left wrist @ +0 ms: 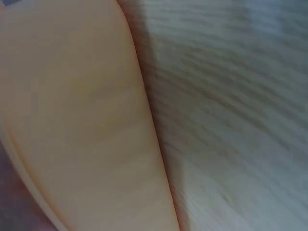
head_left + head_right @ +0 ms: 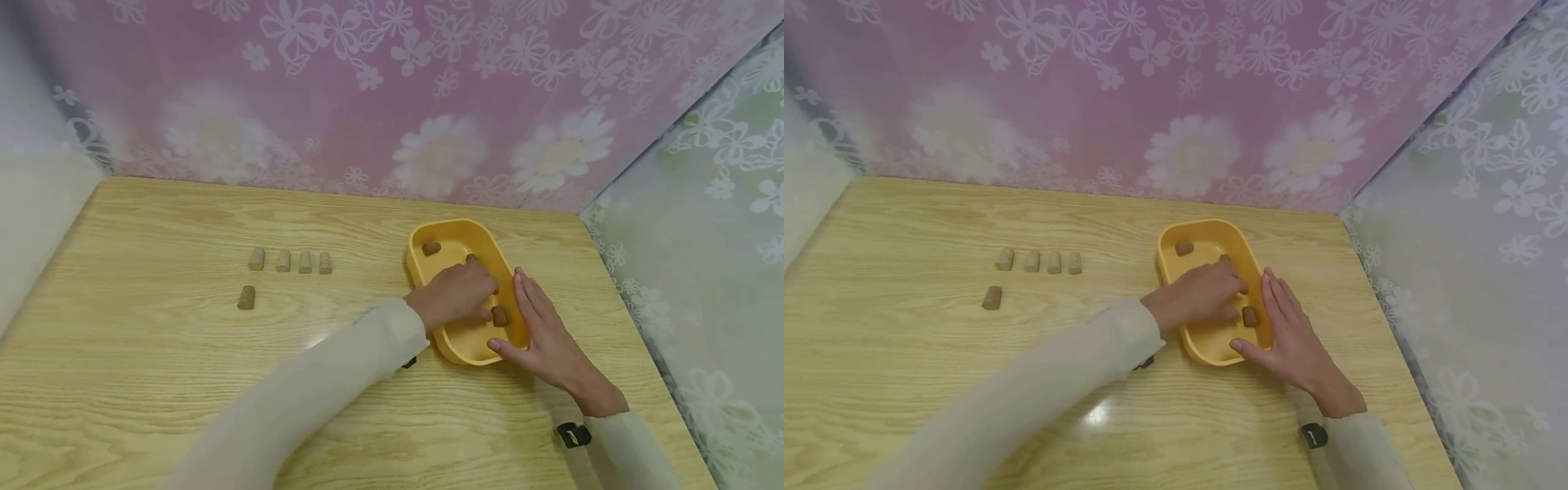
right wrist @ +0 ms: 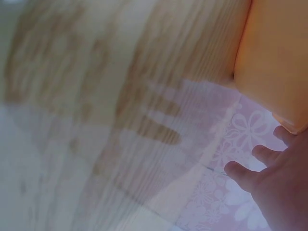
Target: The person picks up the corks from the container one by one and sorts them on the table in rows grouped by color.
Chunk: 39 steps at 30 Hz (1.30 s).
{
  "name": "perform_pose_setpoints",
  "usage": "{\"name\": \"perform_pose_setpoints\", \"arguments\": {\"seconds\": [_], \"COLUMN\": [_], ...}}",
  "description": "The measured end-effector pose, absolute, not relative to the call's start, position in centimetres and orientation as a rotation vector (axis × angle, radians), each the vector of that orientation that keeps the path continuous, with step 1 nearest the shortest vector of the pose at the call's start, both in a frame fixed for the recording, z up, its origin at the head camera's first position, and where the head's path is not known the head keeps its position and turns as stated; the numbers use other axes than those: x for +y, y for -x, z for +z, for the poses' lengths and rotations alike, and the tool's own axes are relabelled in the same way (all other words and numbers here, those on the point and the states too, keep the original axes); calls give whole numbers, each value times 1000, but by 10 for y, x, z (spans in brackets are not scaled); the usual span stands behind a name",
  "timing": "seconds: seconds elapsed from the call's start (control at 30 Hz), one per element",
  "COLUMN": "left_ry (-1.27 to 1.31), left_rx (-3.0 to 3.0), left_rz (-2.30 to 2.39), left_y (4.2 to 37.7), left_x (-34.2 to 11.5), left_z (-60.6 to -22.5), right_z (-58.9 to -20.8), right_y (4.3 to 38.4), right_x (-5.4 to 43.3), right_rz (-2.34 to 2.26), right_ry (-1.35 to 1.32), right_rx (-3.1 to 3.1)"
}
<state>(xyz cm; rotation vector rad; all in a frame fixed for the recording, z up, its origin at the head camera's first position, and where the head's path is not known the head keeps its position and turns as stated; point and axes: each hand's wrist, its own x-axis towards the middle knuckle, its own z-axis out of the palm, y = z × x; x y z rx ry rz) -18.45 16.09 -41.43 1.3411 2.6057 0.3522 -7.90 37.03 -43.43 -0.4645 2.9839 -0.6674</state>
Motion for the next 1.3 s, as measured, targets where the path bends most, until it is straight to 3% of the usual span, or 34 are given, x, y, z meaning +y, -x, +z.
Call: {"name": "perform_pose_setpoints", "arguments": {"seconds": [0.63,1.3], "left_ry": [-1442,-1368], "left_rx": [2705,2637], "left_rz": [259,531], "left_y": [172,188], "left_x": [181,131], "left_z": [-425,-412], "right_z": [-436,-435], "right_y": [82,80], "right_x": [366,370], "right_rz": [-653,-666], "right_ry": [473,465], "right_rx": [3005,3005]}}
